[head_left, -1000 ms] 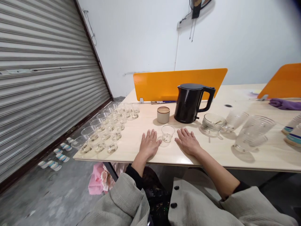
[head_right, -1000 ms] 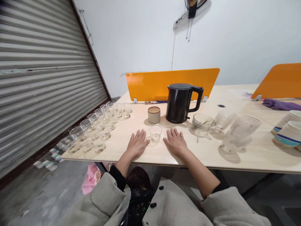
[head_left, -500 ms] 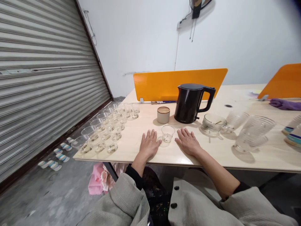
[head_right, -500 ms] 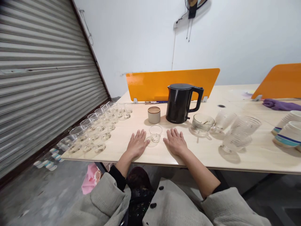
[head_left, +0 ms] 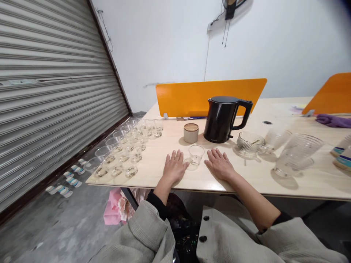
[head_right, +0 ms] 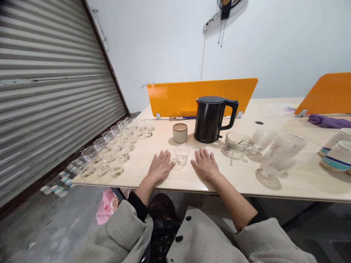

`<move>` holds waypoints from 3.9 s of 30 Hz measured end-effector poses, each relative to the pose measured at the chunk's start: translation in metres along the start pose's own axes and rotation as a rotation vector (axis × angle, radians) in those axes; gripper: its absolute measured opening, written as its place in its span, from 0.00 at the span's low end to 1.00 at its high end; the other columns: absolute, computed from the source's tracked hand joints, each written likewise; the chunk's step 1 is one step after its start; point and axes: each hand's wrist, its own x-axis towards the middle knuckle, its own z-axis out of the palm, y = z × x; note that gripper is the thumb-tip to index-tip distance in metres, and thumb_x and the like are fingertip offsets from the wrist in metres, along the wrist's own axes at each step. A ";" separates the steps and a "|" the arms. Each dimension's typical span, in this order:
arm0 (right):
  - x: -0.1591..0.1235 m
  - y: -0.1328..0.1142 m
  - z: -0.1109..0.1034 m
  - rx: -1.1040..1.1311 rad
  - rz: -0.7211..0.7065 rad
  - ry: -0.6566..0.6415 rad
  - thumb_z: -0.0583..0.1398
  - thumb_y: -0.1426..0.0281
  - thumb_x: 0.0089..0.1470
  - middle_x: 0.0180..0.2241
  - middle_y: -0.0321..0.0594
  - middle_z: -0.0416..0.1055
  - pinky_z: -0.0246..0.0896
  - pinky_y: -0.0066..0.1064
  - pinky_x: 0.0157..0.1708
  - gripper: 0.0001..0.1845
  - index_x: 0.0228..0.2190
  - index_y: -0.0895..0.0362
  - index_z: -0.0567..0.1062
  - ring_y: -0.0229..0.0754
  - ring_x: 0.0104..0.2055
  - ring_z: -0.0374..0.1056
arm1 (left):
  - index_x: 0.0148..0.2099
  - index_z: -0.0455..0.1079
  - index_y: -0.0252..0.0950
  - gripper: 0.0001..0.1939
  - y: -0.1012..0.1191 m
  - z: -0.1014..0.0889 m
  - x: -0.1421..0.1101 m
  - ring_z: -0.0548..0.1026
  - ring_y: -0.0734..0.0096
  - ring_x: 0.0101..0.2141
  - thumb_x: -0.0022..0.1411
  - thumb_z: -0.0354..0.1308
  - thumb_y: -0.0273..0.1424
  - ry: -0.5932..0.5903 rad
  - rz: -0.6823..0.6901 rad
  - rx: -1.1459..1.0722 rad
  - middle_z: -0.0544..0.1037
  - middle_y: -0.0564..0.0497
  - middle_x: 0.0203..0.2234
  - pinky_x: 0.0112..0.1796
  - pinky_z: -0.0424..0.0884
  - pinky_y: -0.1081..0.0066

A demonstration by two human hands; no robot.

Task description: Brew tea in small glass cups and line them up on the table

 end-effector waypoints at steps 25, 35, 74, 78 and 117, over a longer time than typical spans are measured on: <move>0.000 0.000 0.000 -0.015 -0.007 0.009 0.41 0.54 0.69 0.74 0.54 0.44 0.35 0.57 0.71 0.38 0.71 0.63 0.54 0.59 0.76 0.37 | 0.77 0.45 0.33 0.38 0.000 -0.002 -0.002 0.39 0.53 0.74 0.75 0.31 0.50 -0.004 0.003 -0.011 0.44 0.47 0.76 0.71 0.39 0.46; 0.001 0.001 0.002 -0.009 -0.007 0.011 0.41 0.54 0.69 0.74 0.55 0.44 0.35 0.57 0.71 0.38 0.71 0.63 0.54 0.59 0.76 0.37 | 0.77 0.46 0.35 0.37 0.001 -0.003 -0.002 0.39 0.54 0.74 0.75 0.31 0.50 -0.006 -0.001 -0.010 0.44 0.47 0.76 0.71 0.39 0.46; 0.000 0.001 0.002 -0.006 -0.009 0.001 0.42 0.54 0.70 0.75 0.54 0.43 0.34 0.57 0.72 0.38 0.72 0.64 0.53 0.59 0.76 0.36 | 0.77 0.46 0.32 0.38 0.001 -0.002 -0.002 0.40 0.52 0.74 0.75 0.31 0.49 -0.001 0.005 -0.003 0.44 0.46 0.76 0.71 0.40 0.46; 0.000 0.001 0.001 -0.002 -0.007 0.004 0.42 0.55 0.70 0.75 0.55 0.43 0.35 0.57 0.71 0.38 0.72 0.64 0.54 0.59 0.76 0.36 | 0.77 0.46 0.32 0.38 0.001 -0.001 -0.003 0.40 0.53 0.74 0.75 0.31 0.50 0.000 0.006 -0.007 0.44 0.47 0.76 0.71 0.40 0.46; 0.000 0.002 0.002 -0.004 -0.002 0.006 0.42 0.54 0.70 0.75 0.53 0.44 0.34 0.56 0.72 0.38 0.72 0.62 0.53 0.58 0.76 0.36 | 0.77 0.46 0.33 0.38 0.001 -0.003 -0.001 0.39 0.53 0.74 0.75 0.31 0.50 -0.005 0.001 -0.005 0.43 0.47 0.76 0.71 0.38 0.47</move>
